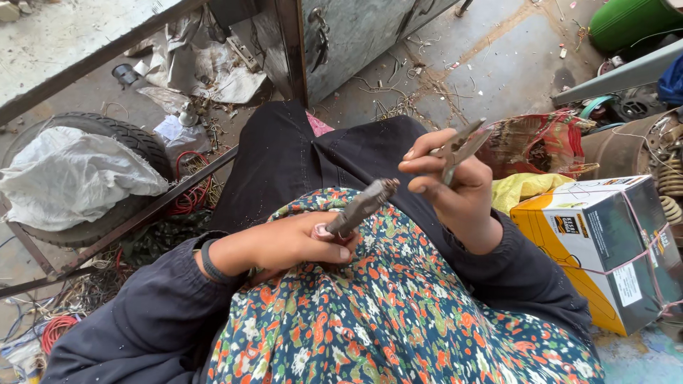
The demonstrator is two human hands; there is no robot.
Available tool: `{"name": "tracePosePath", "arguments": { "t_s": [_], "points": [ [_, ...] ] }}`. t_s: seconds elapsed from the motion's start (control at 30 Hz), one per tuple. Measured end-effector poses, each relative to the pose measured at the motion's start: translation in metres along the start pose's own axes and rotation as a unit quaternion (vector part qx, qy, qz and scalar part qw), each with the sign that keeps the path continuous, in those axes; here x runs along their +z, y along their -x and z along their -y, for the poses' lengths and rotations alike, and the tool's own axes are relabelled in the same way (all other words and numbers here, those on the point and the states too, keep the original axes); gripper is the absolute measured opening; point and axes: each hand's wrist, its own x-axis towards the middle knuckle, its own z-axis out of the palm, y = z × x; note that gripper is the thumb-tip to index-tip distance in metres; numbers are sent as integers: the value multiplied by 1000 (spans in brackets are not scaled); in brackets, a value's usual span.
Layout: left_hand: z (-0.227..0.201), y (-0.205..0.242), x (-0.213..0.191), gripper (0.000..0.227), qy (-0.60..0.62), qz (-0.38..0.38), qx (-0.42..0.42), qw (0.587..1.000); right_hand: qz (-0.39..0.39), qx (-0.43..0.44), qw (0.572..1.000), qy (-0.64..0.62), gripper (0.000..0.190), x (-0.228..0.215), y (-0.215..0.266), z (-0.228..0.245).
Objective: The person uses two pliers to strip and twist the ends of a short wire segment. They repeatedly grip, pull, and rotate the wire to expose and compact the strands.
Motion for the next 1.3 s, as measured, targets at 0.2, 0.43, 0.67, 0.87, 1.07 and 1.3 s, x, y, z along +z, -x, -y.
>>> {"name": "tracePosePath", "arguments": {
  "t_s": [0.2, 0.43, 0.67, 0.87, 1.07, 1.3],
  "points": [
    [-4, -2, 6, 17, -45, 4, -9, 999, 11, 22, 990, -138, 24, 7, -2, 8],
    [-5, -4, 5, 18, -90, -2, -14, 996, 35, 42, 996, -71, 19, 2, 3, 14],
    [2, -6, -2, 18, -18, 38, 2, 999, 46, 84, 982, -161, 23, 5, 4, 14],
    [2, 1, -6, 14, 23, -1, 1, 1000, 117, 143, 981, -57, 38, -7, -1, 23],
    [-8, 10, 2, 14, 60, -47, 41, 996, 232, 101, 964, 88, 63, -11, 2, 40],
    [-37, 27, 11, 16, -97, -132, 86, 983, 223, 38, 957, 183, 72, 3, 7, 61]
  ]
}}
